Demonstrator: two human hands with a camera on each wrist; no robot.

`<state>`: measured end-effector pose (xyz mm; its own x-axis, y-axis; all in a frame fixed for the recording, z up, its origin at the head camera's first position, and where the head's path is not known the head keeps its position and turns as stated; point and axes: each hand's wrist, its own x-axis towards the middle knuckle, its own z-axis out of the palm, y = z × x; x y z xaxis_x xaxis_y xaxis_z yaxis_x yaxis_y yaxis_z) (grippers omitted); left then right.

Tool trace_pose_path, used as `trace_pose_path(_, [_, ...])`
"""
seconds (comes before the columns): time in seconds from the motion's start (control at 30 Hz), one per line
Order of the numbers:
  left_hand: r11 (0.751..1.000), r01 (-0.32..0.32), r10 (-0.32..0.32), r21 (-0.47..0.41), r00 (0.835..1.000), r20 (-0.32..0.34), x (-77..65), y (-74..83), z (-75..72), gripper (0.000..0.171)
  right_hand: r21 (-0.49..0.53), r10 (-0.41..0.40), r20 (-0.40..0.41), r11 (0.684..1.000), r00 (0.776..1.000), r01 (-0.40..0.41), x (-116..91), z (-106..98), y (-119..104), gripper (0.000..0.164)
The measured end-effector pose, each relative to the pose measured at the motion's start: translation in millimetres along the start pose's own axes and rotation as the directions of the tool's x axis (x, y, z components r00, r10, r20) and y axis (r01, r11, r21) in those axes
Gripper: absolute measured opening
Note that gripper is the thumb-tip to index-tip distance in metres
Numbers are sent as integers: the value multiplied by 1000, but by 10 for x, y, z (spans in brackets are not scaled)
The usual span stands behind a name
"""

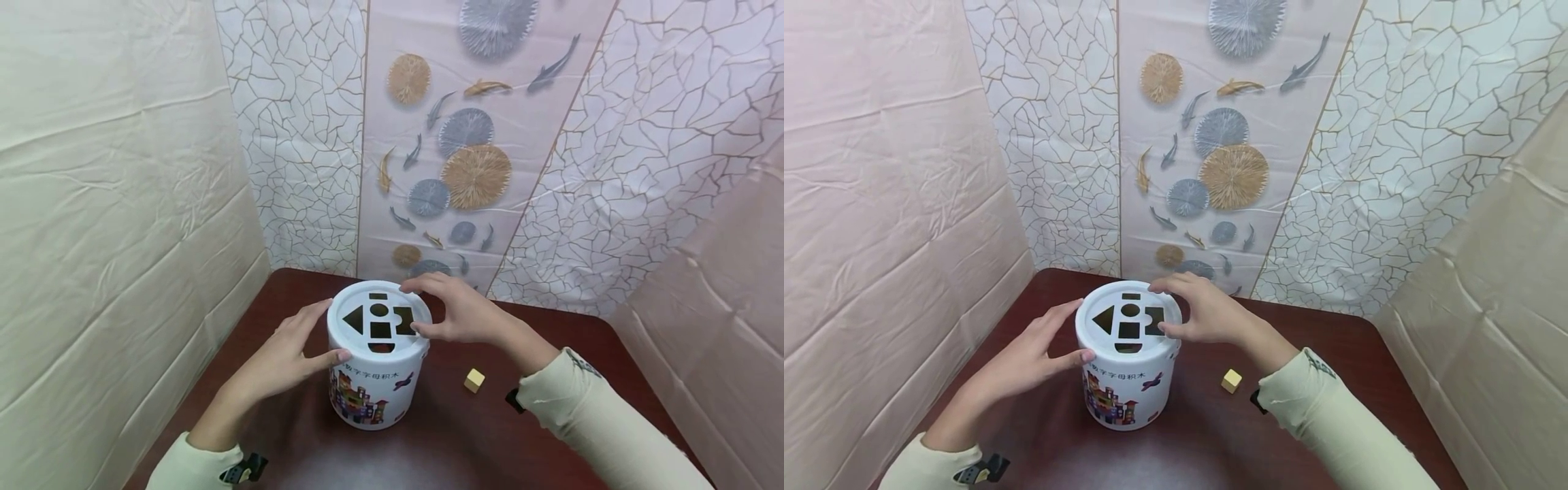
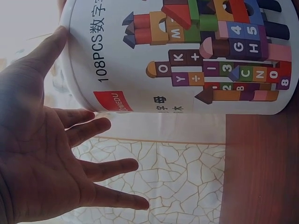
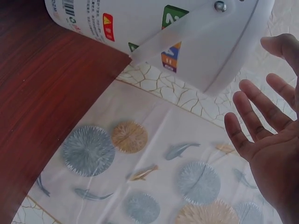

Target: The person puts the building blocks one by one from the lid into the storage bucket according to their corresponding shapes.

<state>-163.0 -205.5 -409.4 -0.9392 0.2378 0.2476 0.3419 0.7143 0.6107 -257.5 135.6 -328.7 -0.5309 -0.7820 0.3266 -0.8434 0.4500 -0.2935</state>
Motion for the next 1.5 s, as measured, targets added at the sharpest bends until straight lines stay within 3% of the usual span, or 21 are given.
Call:
trace_pose_path(0.33, [1000, -14, 14, 9, 1000, -8, 18, 7, -24, 105, -45, -6, -57, 999, 998, 3, -229, -78, 132, 55])
trace_pose_path(0.87, [998, -7, 7, 61, 1000, 3, 13, 33, -70, 105, -93, 83, -102, 991, 991, -93, -651, -140, 403, 57])
trace_pose_path(1.27, [999, 25, -25, 37, 1000, 13, 7, 26, -27, 109, -111, 146, -108, 981, 983, -158, -959, -55, 631, 47])
trace_pose_path(1.5, [999, 10, -11, 53, 1000, 10, 0, 26, -45, 107, -147, 221, -93, 961, 971, -233, -1129, 17, 760, 44])
